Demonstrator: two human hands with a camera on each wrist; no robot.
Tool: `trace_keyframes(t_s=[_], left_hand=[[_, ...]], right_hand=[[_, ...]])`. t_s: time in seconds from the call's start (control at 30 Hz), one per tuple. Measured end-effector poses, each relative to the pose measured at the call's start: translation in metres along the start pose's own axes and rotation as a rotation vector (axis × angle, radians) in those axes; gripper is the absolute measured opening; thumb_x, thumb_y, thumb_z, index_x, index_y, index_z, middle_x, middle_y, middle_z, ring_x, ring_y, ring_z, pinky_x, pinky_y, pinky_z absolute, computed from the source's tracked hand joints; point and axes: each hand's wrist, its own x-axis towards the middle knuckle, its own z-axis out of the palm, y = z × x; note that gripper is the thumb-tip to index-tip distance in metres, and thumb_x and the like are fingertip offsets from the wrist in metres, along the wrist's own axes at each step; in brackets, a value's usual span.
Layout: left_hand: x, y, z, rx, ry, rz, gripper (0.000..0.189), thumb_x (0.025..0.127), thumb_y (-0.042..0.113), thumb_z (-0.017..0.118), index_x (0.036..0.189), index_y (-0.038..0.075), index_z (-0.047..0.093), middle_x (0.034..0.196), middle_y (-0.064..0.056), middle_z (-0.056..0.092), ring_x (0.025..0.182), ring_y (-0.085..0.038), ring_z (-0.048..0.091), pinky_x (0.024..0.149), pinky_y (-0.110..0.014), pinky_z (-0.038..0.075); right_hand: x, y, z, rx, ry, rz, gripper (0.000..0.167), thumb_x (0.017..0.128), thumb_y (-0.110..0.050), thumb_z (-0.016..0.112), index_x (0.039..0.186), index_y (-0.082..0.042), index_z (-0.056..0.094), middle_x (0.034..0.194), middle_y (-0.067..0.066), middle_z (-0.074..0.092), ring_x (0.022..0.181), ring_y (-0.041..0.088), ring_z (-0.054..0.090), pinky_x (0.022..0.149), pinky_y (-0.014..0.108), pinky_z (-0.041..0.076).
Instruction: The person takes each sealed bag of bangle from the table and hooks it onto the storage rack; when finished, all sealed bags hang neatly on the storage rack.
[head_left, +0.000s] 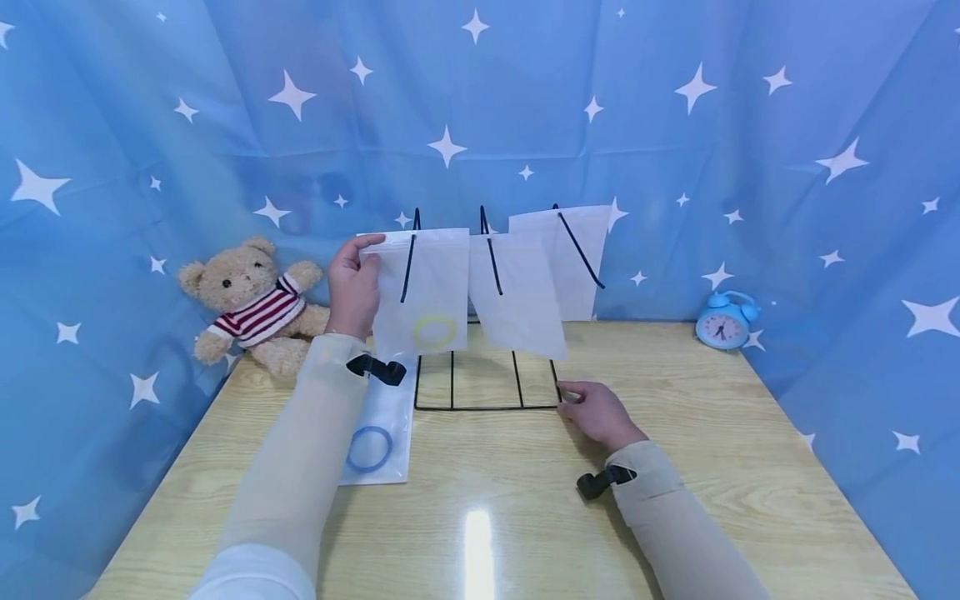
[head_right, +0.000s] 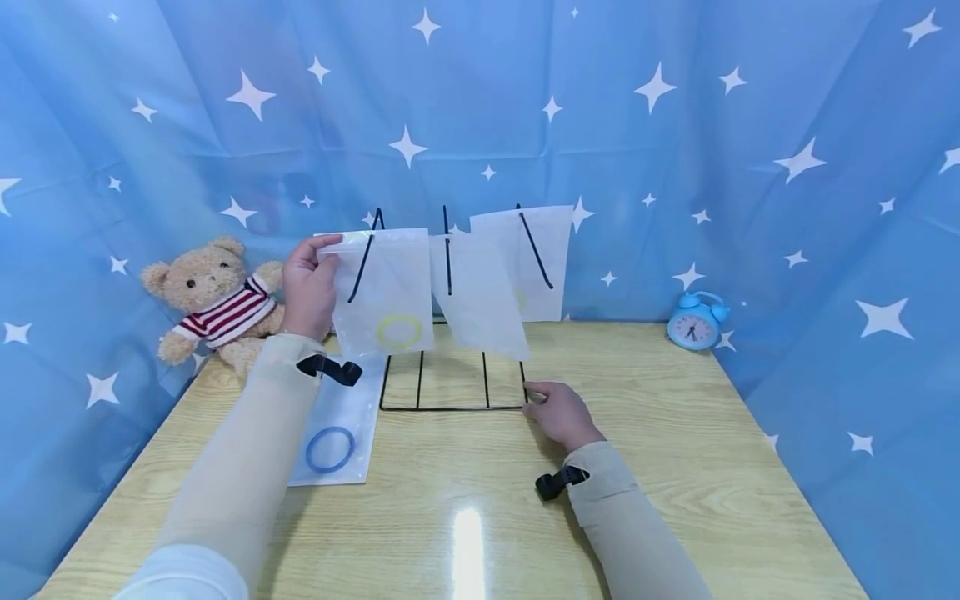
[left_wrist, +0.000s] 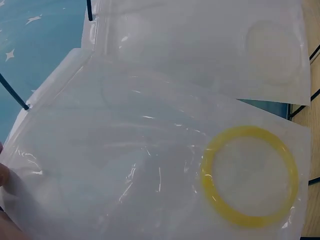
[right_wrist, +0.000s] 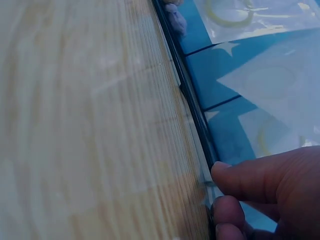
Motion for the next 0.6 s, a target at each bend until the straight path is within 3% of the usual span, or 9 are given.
trace_keyframes(t_s=[0.4, 0.6], left_hand=[[0.020, 0.001, 0.004, 0.004, 0.004, -0.037, 0.030, 0.110, 0.013, 0.049, 0.126, 0.022, 0.072, 0.132, -0.004, 0.069, 0.115, -0.023, 0.068, 0.101, -0.051, 0.057], [0.030, 0.001, 0.004, 0.039, 0.006, -0.025, 0.031, 0.110, 0.013, 0.047, 0.126, 0.021, 0.073, 0.133, -0.004, 0.068, 0.115, -0.023, 0.067, 0.101, -0.049, 0.057]], right_hand=[[-0.002, -0.001, 0.000, 0.006, 0.006, 0.002, 0.050, 0.101, -0.023, 0.070, 0.149, -0.013, 0.062, 0.135, 0.021, 0.068, 0.103, 0.025, 0.065, 0.072, 0.033, 0.048], [-0.002, -0.002, 0.000, 0.021, 0.008, 0.011, 0.050, 0.101, -0.023, 0.071, 0.149, -0.014, 0.062, 0.140, 0.021, 0.066, 0.106, 0.026, 0.066, 0.074, 0.033, 0.050]])
